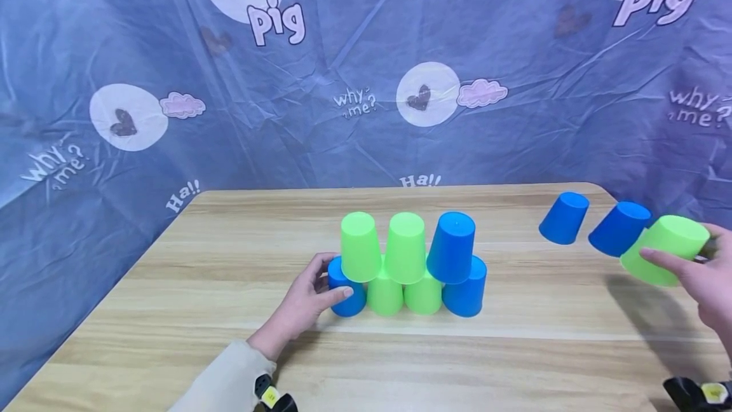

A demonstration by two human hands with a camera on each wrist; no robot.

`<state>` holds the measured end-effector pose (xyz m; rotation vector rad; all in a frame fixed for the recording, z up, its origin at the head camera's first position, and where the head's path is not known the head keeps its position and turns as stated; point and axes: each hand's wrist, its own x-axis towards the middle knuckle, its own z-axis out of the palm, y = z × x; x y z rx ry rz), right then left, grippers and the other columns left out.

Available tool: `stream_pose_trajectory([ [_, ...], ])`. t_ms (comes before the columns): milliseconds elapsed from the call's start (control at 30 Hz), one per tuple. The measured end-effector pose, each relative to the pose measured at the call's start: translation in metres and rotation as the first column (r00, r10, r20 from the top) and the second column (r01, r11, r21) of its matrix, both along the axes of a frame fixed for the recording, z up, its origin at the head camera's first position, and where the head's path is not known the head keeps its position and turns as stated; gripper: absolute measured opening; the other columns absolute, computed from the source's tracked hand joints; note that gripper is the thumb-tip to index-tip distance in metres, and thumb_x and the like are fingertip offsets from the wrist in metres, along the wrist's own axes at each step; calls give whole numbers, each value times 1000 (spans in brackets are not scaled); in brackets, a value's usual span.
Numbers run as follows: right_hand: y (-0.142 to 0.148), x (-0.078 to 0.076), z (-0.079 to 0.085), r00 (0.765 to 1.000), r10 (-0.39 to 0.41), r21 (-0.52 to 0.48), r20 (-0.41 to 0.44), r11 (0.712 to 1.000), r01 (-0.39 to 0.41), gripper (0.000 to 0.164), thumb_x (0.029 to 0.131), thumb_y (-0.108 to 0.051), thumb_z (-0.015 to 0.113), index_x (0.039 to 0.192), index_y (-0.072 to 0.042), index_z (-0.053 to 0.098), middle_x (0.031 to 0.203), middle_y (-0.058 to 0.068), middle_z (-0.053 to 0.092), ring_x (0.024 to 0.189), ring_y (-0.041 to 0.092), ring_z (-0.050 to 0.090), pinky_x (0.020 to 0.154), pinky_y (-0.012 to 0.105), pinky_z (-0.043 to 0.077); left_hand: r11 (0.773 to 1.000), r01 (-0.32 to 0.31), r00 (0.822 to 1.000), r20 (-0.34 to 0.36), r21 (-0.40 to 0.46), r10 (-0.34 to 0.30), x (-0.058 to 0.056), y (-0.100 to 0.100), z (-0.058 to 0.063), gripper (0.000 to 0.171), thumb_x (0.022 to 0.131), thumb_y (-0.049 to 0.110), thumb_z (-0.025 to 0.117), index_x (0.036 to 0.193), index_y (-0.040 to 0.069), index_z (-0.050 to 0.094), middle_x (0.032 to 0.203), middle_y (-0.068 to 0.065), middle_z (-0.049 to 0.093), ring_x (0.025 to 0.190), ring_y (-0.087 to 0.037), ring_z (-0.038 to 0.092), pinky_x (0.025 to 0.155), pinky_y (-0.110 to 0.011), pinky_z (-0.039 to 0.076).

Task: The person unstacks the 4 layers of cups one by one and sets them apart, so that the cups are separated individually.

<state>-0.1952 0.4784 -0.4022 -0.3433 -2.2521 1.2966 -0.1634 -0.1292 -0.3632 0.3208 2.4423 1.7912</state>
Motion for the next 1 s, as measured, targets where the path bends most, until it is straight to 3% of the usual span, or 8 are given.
stream_pose_trajectory([
  [133, 1, 6, -1, 996, -52, -25, 70, 998, 54, 64, 80, -15, 72, 117, -44, 28, 97, -26, 36, 82, -9, 35, 60, 5, 33, 1000, -6, 1000, 4, -6, 6, 0, -1, -1, 49, 83, 21, 70, 127, 19, 47, 123, -5, 53, 117, -28, 51, 99, -54, 38],
  [267, 6, 12, -4, 984, -104, -90, 145, 989, 118, 72, 82, -21, 70, 126, -44, 19, 98, -29, 30, 82, -13, 31, 72, 4, 31, 1000, -3, 1000, 5, -5, 3, -1, -1, -1, 50, 83, 21, 70, 127, 19, 47, 123, -5, 52, 117, -28, 51, 99, -54, 38],
  [400, 7, 16, -4, 966, -145, -96, 213, 981, 169, 80, 84, -29, 67, 139, -39, 10, 99, -34, 23, 87, -15, 26, 93, 11, 26, 1000, -1, 1000, 4, -1, 1, -1, -1, -1, 50, 83, 21, 69, 127, 19, 46, 124, -6, 52, 117, -28, 51, 98, -53, 39],
  [533, 4, 18, -1, 963, -145, -101, 225, 980, 172, 73, 85, -28, 65, 134, -43, 13, 99, -33, 22, 87, -14, 26, 95, 14, 27, 1000, 1, 1000, -1, 2, -1, -1, -1, -2, 49, 83, 21, 69, 127, 19, 47, 123, -6, 52, 116, -27, 52, 98, -52, 40],
  [700, 2, 22, 1, 973, -93, -149, 213, 981, 127, 62, 86, -25, 65, 118, -50, 18, 96, -31, 26, 81, -13, 27, 79, 9, 27, 1000, 9, 1000, -3, 6, -9, -1, -1, -2, 49, 83, 21, 69, 127, 19, 47, 122, -6, 52, 115, -27, 52, 97, -51, 41],
  [900, -23, 30, 18, 956, -136, -194, 261, 962, 190, 65, 88, -27, 61, 129, -46, 14, 97, -35, 22, 88, -17, 24, 107, 18, 20, 1000, 13, 1000, -1, 2, -13, -1, -1, -2, 50, 83, 22, 69, 127, 19, 46, 123, -6, 52, 116, -27, 52, 98, -51, 41],
  [1000, -38, 35, 29, 957, -137, -227, 254, 954, 197, 59, 89, -26, 59, 124, -47, 17, 96, -35, 22, 88, -17, 23, 109, 18, 15, 1000, 17, 1000, -2, 3, -17, -1, -1, -1, 50, 83, 22, 69, 127, 19, 46, 124, -6, 52, 116, -27, 52, 98, -51, 40],
])
